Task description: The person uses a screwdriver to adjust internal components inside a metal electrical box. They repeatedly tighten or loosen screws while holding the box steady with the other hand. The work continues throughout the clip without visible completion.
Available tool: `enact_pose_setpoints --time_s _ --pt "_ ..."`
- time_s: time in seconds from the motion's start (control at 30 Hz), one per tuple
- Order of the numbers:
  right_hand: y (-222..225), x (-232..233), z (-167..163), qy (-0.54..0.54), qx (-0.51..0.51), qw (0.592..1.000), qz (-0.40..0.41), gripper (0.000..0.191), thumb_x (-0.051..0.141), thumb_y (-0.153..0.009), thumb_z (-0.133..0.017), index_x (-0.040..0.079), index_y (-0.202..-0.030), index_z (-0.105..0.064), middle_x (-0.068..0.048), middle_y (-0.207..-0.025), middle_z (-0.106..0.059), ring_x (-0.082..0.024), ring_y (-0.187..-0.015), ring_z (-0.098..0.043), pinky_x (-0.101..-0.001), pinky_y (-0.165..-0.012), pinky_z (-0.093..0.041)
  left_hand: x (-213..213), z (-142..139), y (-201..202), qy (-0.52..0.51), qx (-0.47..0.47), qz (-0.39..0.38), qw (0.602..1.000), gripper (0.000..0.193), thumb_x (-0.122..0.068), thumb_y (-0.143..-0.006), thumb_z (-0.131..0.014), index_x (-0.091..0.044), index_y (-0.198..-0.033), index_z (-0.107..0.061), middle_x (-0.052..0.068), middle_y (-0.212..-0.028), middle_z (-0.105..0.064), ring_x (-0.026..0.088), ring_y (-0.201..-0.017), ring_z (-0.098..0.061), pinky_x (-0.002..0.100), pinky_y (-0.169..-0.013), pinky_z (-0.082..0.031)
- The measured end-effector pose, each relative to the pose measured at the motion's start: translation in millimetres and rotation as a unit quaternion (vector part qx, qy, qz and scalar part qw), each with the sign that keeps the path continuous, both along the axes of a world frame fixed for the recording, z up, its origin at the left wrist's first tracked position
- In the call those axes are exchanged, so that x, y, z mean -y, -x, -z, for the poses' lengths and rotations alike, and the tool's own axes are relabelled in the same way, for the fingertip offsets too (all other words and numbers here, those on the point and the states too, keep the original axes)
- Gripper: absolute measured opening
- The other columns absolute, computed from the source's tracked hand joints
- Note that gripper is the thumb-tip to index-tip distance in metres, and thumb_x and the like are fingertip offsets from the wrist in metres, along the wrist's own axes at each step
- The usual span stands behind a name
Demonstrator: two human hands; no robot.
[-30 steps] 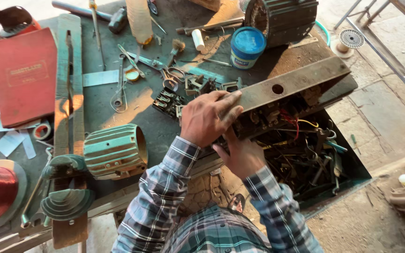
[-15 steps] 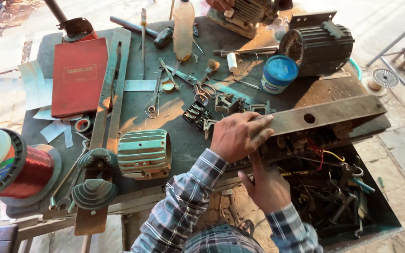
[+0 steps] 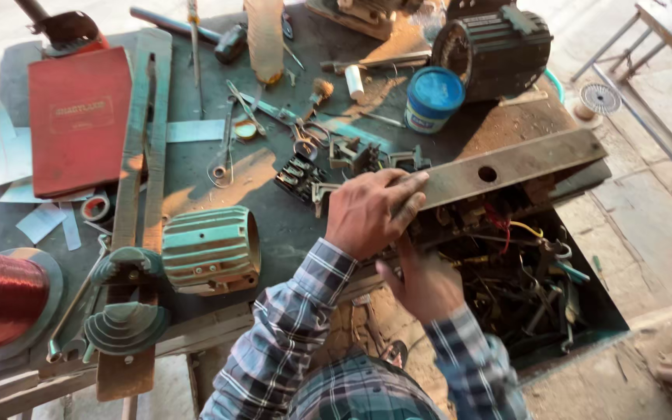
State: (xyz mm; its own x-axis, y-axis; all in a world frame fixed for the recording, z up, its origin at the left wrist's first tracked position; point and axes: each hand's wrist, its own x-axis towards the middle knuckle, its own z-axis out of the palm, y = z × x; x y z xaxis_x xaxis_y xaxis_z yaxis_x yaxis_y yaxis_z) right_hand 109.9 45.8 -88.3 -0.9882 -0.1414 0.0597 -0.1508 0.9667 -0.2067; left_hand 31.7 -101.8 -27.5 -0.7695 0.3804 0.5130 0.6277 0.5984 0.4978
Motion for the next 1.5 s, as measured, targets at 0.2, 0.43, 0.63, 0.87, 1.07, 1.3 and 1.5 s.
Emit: enact_pose_setpoints --time_s 0.2,0.43,0.63,0.87,1.07,1.3,1.5 --pt "-3 0 -1 0.016 -0.051 0.998 -0.032 0.08 0.048 -0.088 -0.063 0.009 -0.153 -0.038 -0.028 -0.09 -0.071 -0.044 -0.069 -0.07 -0.0505 -0.051 -0.057 1 2 0 -0.026 -0.036 0.011 0.999 0.034 -0.038 -0.102 -0.059 -0.022 -0.126 -0.076 0.001 -0.116 -0.075 0.022 -0.094 -0.072 0.035 -0.076 -0.057" --pt "6 -4 8 -0.042 0.053 0.998 0.007 0.072 0.057 -0.096 -0.061 0.017 -0.15 -0.038 -0.019 -0.074 -0.071 -0.04 -0.066 -0.07 -0.0533 -0.059 -0.057 -1 2 2 -0.038 -0.003 0.001 0.999 0.033 -0.038 -0.099 -0.06 -0.023 -0.123 -0.077 0.0 -0.111 -0.077 0.022 -0.09 -0.073 0.035 -0.072 -0.057" --pt "7 -4 18 0.009 -0.05 0.999 -0.018 0.081 0.05 -0.085 -0.066 0.008 -0.149 -0.041 -0.023 -0.073 -0.07 -0.043 -0.055 -0.068 -0.0554 -0.046 -0.055 -2 2 1 -0.029 -0.018 0.001 0.999 0.033 -0.037 -0.099 -0.061 -0.022 -0.123 -0.077 0.001 -0.112 -0.076 0.021 -0.089 -0.073 0.035 -0.073 -0.057" --pt "14 -8 21 -0.019 -0.011 1.0 -0.012 0.07 0.054 -0.089 -0.065 0.013 -0.143 -0.048 -0.02 -0.072 -0.071 -0.042 -0.061 -0.07 -0.0546 -0.053 -0.057 -3 4 -1 -0.035 -0.031 -0.003 0.999 0.031 -0.036 -0.099 -0.061 -0.023 -0.122 -0.077 0.001 -0.112 -0.076 0.021 -0.091 -0.073 0.035 -0.074 -0.057" --pt "21 -16 19 -0.04 -0.014 0.999 -0.011 0.077 0.06 -0.088 -0.064 0.007 -0.142 -0.047 -0.02 -0.072 -0.071 -0.039 -0.058 -0.071 -0.0511 -0.049 -0.058 -4 6 1 -0.03 -0.026 -0.006 0.999 0.032 -0.036 -0.099 -0.061 -0.024 -0.122 -0.078 0.0 -0.111 -0.076 0.021 -0.089 -0.073 0.035 -0.071 -0.057" --pt "21 -14 18 -0.036 -0.031 0.998 -0.032 0.072 0.06 -0.089 -0.063 0.01 -0.139 -0.052 -0.018 -0.071 -0.072 -0.038 -0.056 -0.07 -0.0509 -0.05 -0.057 -5 8 3 -0.031 -0.027 -0.007 0.999 0.032 -0.038 -0.099 -0.061 -0.024 -0.123 -0.077 0.0 -0.112 -0.076 0.021 -0.088 -0.072 0.035 -0.072 -0.057" --pt "21 -13 17 -0.014 -0.05 0.998 -0.036 0.076 0.06 -0.089 -0.064 0.005 -0.14 -0.05 -0.018 -0.07 -0.072 -0.039 -0.056 -0.069 -0.0514 -0.049 -0.057 -3 9 5 -0.032 -0.027 -0.005 0.999 0.032 -0.038 -0.1 -0.061 -0.023 -0.124 -0.077 0.002 -0.113 -0.075 0.022 -0.09 -0.072 0.035 -0.072 -0.057"
